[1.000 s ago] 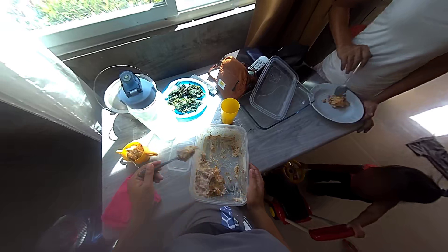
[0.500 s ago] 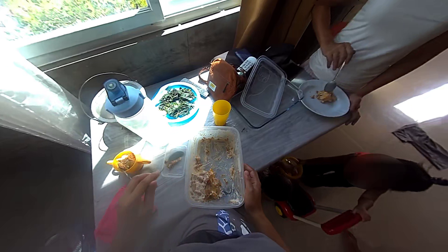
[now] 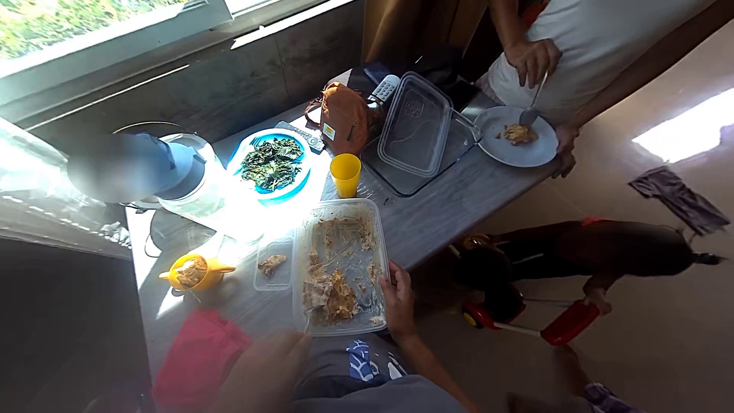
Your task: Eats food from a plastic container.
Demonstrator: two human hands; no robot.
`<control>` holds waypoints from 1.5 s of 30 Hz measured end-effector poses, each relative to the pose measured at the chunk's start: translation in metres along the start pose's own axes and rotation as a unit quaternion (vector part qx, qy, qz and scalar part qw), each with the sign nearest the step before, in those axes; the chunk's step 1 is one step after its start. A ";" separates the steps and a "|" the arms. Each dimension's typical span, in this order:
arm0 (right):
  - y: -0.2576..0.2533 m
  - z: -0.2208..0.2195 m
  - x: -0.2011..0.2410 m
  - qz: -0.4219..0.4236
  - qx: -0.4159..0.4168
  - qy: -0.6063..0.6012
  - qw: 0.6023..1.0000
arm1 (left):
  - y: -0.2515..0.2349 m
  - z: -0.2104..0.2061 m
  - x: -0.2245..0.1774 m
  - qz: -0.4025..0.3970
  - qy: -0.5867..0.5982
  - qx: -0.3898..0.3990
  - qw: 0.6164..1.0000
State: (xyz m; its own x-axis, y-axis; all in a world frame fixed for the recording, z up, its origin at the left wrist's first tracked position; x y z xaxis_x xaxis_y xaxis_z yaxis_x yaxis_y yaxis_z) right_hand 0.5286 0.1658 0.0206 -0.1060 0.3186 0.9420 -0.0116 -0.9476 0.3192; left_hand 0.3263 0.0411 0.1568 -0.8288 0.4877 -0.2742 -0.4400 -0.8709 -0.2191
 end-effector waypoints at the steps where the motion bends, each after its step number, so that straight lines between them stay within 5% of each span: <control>1: 0.000 -0.001 0.001 0.004 0.000 0.000 1.000 | -0.001 -0.001 -0.002 -0.004 -0.001 0.008 1.000; 9: 0.000 0.000 0.002 0.006 -0.011 0.004 1.000 | -0.037 0.015 -0.011 0.067 0.119 0.170 0.976; 23: 0.003 -0.002 0.000 0.027 -0.018 -0.017 0.999 | -0.019 0.002 0.005 0.106 0.154 0.123 0.975; 32: 0.004 -0.005 0.000 0.025 -0.029 -0.023 0.999 | -0.006 -0.018 0.015 0.049 0.082 0.003 0.995; 38: 0.004 -0.004 0.003 0.027 -0.036 -0.019 0.999 | -0.038 0.013 -0.007 0.163 0.168 0.115 0.965; 45: 0.002 -0.005 0.000 0.031 -0.045 -0.022 0.998 | 0.005 -0.026 0.028 0.124 0.137 -0.017 0.983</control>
State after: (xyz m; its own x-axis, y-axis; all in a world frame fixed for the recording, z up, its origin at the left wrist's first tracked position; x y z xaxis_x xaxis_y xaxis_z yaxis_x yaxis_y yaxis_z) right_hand 0.5238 0.1637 0.0213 -0.0658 0.2582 0.9638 -0.0955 -0.9631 0.2515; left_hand 0.3093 0.0522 0.1240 -0.7833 0.2633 -0.5631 -0.2214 -0.9646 -0.1432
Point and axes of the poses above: each hand's wrist, its own y-axis away from the middle knuckle, its own z-axis out of the back of the hand, x = y × z, the point moved 4 cm from there along -y, towards the middle knuckle, and after that the axes turned 7 degrees about -z, right-handed, at the moved point
